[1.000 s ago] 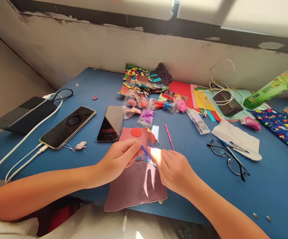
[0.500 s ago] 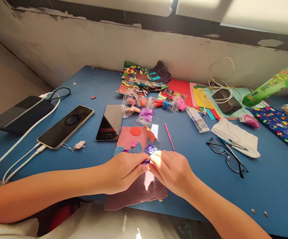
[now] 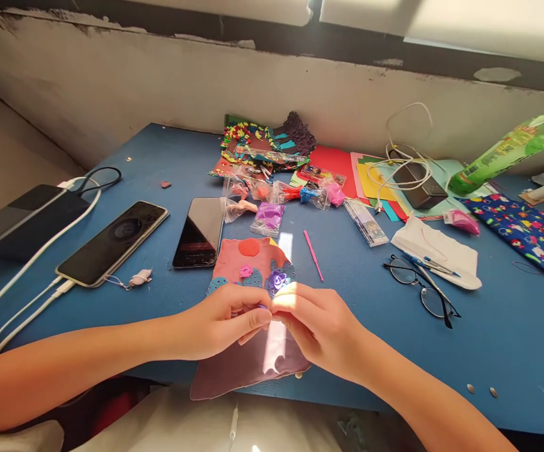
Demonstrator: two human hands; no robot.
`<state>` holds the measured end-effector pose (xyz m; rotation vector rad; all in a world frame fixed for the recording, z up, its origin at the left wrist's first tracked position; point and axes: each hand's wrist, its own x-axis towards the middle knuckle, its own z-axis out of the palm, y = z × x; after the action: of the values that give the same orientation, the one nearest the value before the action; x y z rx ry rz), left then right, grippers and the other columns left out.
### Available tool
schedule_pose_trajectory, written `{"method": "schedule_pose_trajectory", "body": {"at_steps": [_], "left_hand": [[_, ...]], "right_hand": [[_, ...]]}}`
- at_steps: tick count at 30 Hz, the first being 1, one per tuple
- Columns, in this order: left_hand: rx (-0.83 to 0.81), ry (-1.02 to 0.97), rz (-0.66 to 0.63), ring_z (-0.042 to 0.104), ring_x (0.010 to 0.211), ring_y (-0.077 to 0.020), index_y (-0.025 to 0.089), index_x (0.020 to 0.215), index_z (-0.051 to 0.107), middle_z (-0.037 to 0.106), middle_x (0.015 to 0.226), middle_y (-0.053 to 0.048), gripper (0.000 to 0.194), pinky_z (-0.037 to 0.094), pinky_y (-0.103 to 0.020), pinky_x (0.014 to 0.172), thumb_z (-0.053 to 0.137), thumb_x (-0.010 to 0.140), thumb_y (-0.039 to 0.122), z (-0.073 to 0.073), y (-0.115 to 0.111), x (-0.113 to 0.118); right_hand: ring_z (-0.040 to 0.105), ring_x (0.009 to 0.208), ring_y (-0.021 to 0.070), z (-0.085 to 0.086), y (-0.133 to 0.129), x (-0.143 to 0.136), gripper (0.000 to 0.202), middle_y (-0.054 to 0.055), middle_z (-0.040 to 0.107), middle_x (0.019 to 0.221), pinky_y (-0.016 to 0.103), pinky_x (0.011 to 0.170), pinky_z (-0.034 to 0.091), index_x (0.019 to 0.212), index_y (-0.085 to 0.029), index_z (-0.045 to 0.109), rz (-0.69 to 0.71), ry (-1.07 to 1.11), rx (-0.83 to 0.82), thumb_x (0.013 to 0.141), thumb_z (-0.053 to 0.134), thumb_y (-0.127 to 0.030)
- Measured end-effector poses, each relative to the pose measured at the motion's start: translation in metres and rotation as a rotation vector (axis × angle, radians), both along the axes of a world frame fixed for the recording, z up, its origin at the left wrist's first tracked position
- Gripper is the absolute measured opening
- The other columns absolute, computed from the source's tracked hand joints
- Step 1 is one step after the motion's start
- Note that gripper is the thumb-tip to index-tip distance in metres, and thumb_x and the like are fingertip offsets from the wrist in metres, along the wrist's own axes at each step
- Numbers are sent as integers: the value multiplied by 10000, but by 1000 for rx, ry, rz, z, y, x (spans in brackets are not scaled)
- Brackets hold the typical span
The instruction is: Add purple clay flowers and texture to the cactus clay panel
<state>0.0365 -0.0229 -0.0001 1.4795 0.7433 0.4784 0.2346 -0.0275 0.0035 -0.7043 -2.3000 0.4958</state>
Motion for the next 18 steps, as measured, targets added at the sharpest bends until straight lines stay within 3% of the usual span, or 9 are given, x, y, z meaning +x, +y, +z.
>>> {"method": "schedule_pose_trajectory", "body": {"at_steps": [3,6,8,10,12,15,18], "left_hand": [[8,17,-13,361,490,-72,175,695,497,410,522,66,273,279,-219,470,429,925,306,4,0,0],[-45,22,16,379,498,-79,185,654,435,414,515,58,319,295,-225,484,407,937,330,6,1,-1],[-52,-4,75,400,512,-83,187,664,429,416,517,56,322,312,-227,503,383,945,338,6,2,-2],[-33,-46,138,421,535,-87,179,720,479,435,546,50,299,328,-228,522,363,948,332,4,5,-2],[-14,-66,200,446,567,-91,170,792,528,469,602,35,269,347,-230,537,362,942,319,2,7,-2],[7,-56,238,468,591,-94,167,801,544,496,658,17,257,367,-233,542,367,932,300,1,8,-1],[63,-6,196,476,588,-99,173,787,541,490,625,24,283,385,-231,547,339,947,288,-2,6,-1]], "right_hand": [[573,658,118,-1,-3,0,142,19,579,745,227,560,475,940,-199,490,-22,-97,-41,973,361,-149],[483,523,100,1,0,6,275,-21,485,628,226,490,432,815,-217,420,-58,1,-155,1018,238,-256],[440,451,84,3,6,11,353,-46,422,534,213,433,381,711,-222,387,-191,82,-148,1025,252,-312],[482,444,71,5,14,16,371,-37,502,517,201,430,390,667,-210,454,-319,76,-88,1005,362,-331],[546,452,68,5,22,18,215,-35,620,575,185,430,430,782,-213,591,-412,133,-57,954,505,-309],[641,511,95,2,30,17,159,-9,726,719,206,481,518,925,-222,651,-430,169,-115,947,513,-299],[706,614,128,-4,32,14,187,21,753,813,224,517,555,938,-209,651,-408,187,-174,952,496,-312]]}}
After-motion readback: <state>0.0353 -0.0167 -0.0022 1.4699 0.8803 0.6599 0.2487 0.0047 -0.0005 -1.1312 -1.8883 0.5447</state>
